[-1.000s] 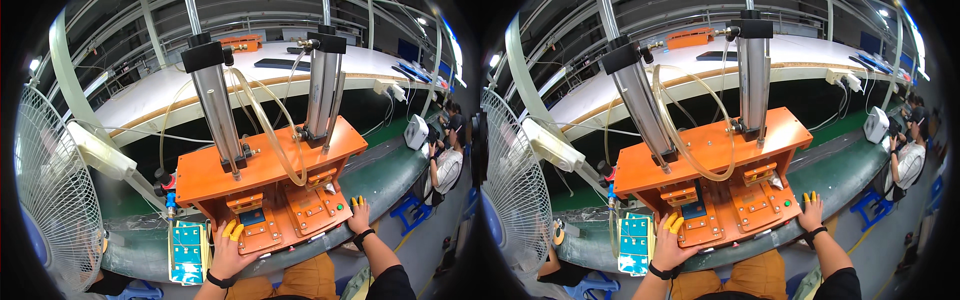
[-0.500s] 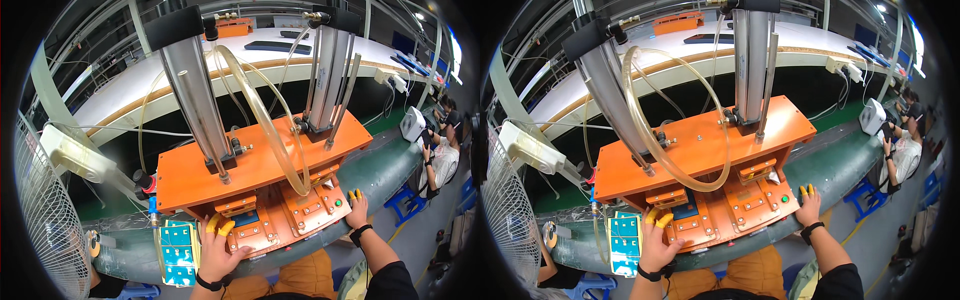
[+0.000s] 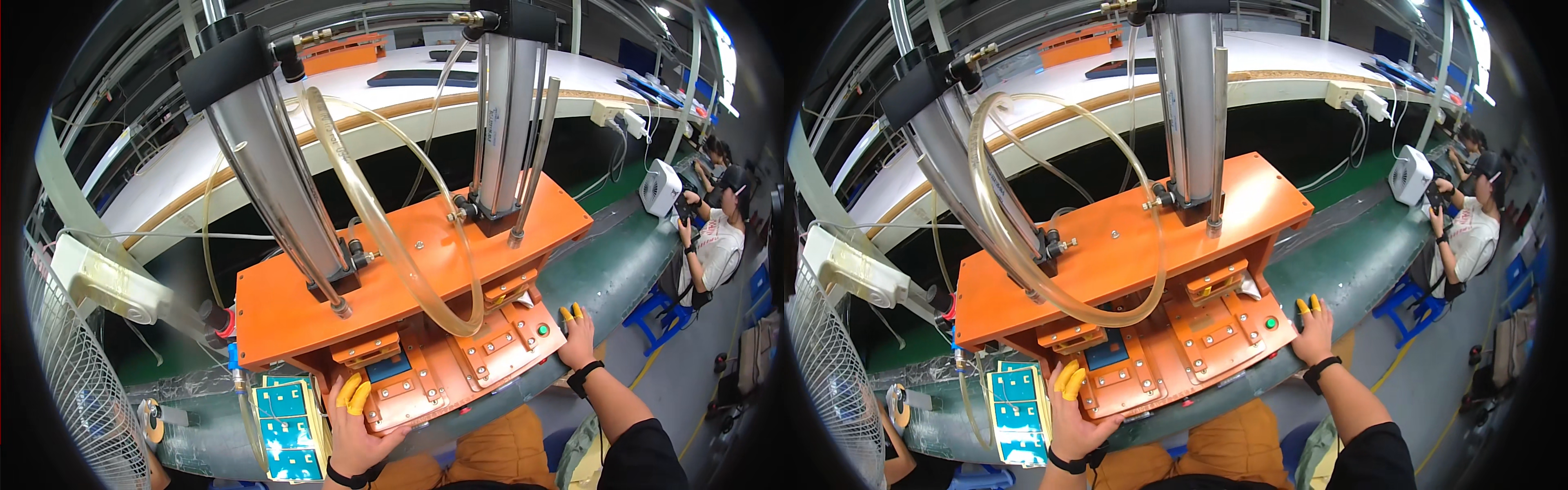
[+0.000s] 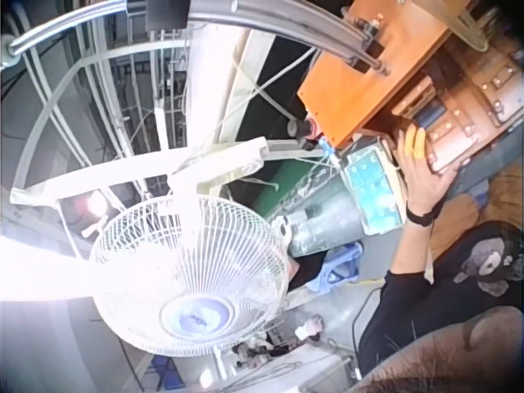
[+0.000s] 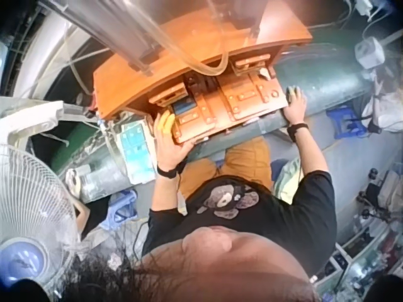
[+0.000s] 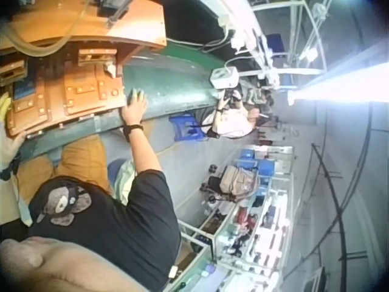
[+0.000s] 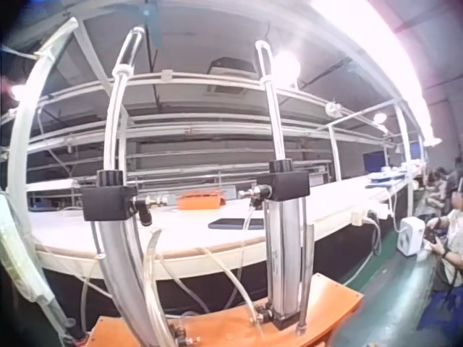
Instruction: Operating a pneumatic heat press or punch machine to process small plastic/electronic components.
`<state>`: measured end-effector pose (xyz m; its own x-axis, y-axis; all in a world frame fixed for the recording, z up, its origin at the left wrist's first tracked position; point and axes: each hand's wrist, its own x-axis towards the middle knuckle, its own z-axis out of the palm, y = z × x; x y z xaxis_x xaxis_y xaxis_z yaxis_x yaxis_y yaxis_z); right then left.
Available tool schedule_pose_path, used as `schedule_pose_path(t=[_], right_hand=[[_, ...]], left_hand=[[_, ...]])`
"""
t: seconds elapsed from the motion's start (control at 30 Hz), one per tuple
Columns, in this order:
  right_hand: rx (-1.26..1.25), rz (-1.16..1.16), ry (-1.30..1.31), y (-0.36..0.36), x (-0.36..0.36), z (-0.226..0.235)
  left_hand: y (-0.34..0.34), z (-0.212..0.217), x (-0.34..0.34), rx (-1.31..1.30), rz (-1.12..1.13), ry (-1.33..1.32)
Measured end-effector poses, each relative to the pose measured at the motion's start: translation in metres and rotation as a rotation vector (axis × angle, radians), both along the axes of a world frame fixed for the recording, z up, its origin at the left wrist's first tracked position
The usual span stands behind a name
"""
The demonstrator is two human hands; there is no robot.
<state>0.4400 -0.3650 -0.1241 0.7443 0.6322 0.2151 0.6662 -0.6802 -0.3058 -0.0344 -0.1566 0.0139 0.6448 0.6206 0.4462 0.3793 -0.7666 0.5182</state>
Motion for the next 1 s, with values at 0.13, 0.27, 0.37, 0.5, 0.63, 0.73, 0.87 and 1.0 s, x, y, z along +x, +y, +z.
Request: schedule_pose_path(t=[0.13,0.27,0.37,0.5,0.63,0.73,0.87,1.0], right_hand=[[0.009,0.010,-0.038,-0.001,0.000,-0.002],[0.023,0.016,-0.042,-0.001,0.000,-0.002],[0.030,0.018,-0.045,-0.002,0.000,-0.004],[0.032,0.014,-0.046,-0.003,0.002,-0.006],[0.030,0.017,-0.044,-0.003,0.003,-0.007],[0.031,0.014,-0.035,-0.003,0.002,-0.007],[0.031,0.010,-0.029,-0.002,0.002,-0.007],[0.036,0.009,-0.035,-0.003,0.003,-0.009]], left_hand=[[-0.004,0.005,0.005,0.088,0.094,0.032],[-0.003,-0.001,0.002,0.029,0.092,-0.006],[-0.003,-0.004,0.001,-0.019,0.100,-0.047],[-0.003,-0.005,0.001,-0.011,0.125,-0.048],[-0.003,-0.005,0.001,-0.028,0.120,-0.057],[-0.002,-0.006,0.002,-0.021,0.111,-0.077],[-0.001,-0.008,0.003,-0.009,0.105,-0.089],[-0.002,-0.007,0.003,-0.007,0.113,-0.078]])
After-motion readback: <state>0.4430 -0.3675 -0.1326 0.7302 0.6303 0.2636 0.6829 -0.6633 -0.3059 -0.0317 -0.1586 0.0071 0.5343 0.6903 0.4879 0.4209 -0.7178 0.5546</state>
